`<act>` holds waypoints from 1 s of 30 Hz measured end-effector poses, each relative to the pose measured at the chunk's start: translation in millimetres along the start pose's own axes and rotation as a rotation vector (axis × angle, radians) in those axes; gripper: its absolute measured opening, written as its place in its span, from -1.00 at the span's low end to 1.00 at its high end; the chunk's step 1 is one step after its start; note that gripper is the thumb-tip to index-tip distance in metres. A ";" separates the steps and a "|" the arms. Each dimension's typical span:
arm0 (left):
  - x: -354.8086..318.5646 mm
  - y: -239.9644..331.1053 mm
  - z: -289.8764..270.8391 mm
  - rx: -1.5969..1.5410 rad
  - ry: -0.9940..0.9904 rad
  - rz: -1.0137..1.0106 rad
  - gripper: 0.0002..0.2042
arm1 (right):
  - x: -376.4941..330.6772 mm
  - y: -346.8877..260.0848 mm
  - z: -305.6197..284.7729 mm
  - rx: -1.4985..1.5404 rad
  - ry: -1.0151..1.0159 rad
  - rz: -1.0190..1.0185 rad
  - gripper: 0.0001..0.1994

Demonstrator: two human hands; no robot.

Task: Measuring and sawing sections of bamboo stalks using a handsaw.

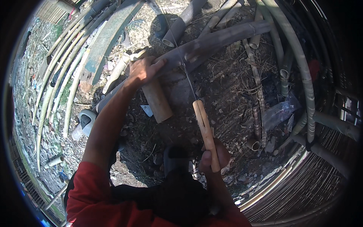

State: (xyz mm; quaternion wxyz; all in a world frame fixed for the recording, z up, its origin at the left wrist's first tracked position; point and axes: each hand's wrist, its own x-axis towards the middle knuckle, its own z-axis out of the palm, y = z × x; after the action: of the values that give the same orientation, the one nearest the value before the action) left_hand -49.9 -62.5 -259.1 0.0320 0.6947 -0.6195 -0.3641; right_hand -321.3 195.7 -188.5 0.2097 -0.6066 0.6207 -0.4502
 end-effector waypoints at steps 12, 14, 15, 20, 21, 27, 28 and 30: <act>3.4 -7.0 4.6 0.060 0.038 0.062 -0.24 | -41.9 15.5 -23.9 -0.030 -0.130 -0.002 -0.36; 4.7 -8.6 6.4 0.089 0.054 0.069 -0.24 | -55.1 12.2 -42.2 -0.018 -0.077 -0.047 -0.32; 4.8 -10.0 7.6 0.086 0.046 0.063 -0.24 | -60.3 10.2 -50.7 -0.055 -0.100 -0.027 -0.32; 6.8 -19.6 12.7 0.226 0.113 0.130 -0.27 | -65.7 3.2 -71.3 -0.152 -0.199 0.055 -0.29; 8.2 -21.3 13.3 0.214 0.129 0.149 -0.27 | -62.6 3.5 -69.8 -0.102 -0.178 0.022 -0.28; 14.2 -36.8 24.2 0.138 0.236 0.266 -0.25 | -15.8 12.0 -19.5 0.062 -0.171 -0.010 -0.43; 19.1 -39.6 23.3 0.184 0.178 0.228 -0.21 | -8.0 12.6 -10.9 0.049 -0.225 0.048 -0.46; 22.8 -46.4 24.6 0.171 0.228 0.215 -0.13 | -7.8 15.5 -4.8 0.118 -0.177 -0.025 -0.46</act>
State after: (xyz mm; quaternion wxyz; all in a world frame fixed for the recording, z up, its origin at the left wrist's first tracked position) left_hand -25.1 -62.0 -310.8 0.0816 0.6612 -0.7114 -0.2237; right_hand -332.5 202.3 -200.9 0.2934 -0.6385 0.5646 -0.4330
